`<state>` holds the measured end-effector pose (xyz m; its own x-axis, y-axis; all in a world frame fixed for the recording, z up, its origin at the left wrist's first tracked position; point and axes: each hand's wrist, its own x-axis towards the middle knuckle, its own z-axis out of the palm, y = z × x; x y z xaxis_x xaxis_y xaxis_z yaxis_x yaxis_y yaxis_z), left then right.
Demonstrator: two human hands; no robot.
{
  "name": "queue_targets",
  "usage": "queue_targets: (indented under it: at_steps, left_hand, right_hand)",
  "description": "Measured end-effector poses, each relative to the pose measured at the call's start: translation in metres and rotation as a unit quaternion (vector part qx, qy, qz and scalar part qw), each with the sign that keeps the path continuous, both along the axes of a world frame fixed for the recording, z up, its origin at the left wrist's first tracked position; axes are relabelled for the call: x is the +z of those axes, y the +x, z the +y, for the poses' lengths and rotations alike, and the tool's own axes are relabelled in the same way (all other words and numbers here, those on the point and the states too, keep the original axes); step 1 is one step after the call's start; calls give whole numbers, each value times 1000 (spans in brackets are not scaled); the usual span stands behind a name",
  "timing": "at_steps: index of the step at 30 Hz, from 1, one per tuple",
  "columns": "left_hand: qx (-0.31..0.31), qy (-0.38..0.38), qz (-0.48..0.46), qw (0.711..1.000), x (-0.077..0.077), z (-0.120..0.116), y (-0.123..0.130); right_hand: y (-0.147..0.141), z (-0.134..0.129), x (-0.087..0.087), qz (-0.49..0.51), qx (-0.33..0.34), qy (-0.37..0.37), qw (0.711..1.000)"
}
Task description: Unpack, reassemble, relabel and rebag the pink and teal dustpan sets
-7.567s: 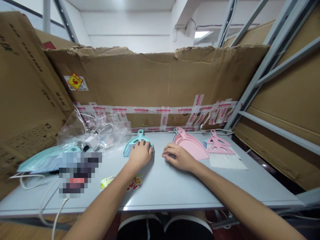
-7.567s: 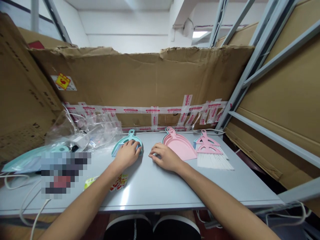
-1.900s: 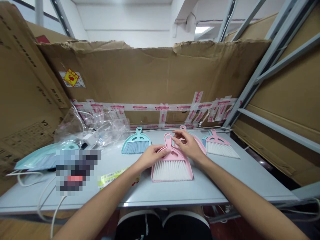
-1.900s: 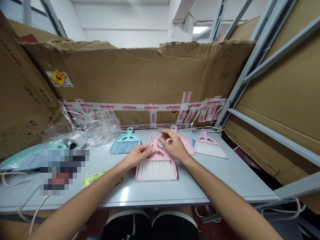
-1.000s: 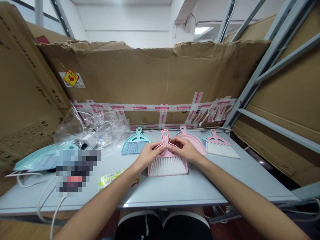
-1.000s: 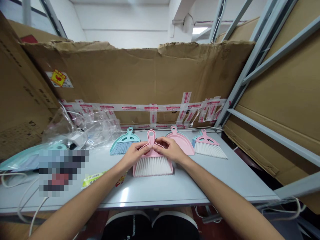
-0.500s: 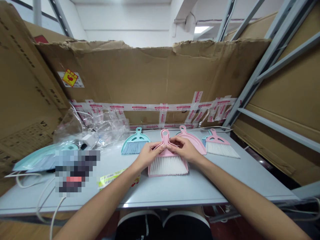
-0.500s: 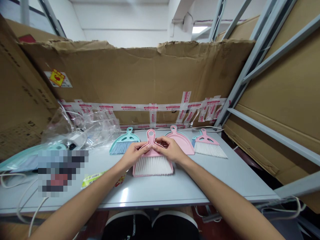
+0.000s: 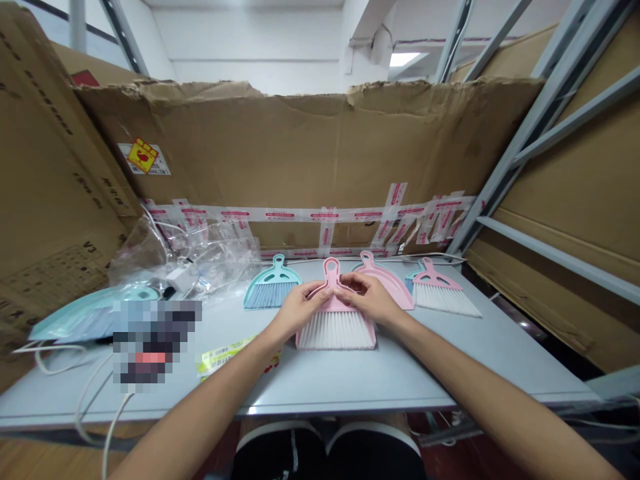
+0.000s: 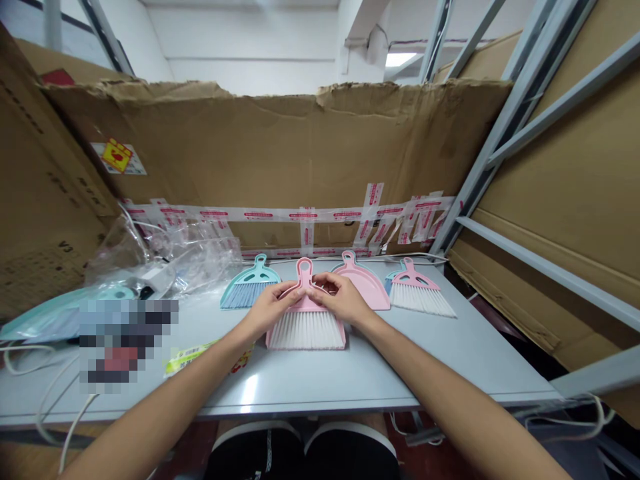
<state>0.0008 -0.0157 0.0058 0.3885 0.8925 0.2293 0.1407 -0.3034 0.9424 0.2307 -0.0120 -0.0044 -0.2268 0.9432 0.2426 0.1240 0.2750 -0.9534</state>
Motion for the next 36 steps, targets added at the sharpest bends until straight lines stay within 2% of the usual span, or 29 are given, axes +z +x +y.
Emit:
queue_targets:
  at_steps: [5,8,12,15,19,23,25,29,36]
  left_hand:
    - [48,-6,7,999,-14,14,-7]
    - [70,-4,-19,997,-17,21,-11]
    - [141,-36,-44,988,-17,27,-14]
    - [169,-34,-19,985,-14,26,-17]
    - [143,88,101,981,-9,19,-21]
    - [110,206,221,947,-7,11,-20]
    - [88,222,264,935,-7,9,-19]
    - [53,219,341,913,-3,9,-19]
    - [74,214,385,895,6,10,-30]
  right_hand:
    - [7,11,-5,6,-57,-6,998]
    - [13,9,1,-5,-29,-34,999]
    - [19,3,10,-34,40,-106,993]
    - [23,6,12,9,6,-132,991]
    - [29,17,6,49,-67,-146,986]
    - [34,25,-2,18,-94,-117,989]
    - [34,26,-5,-9,-94,-99,991]
    - [30,27,-8,-104,-110,-6,988]
    - [27,18,1,-169,-99,36,980]
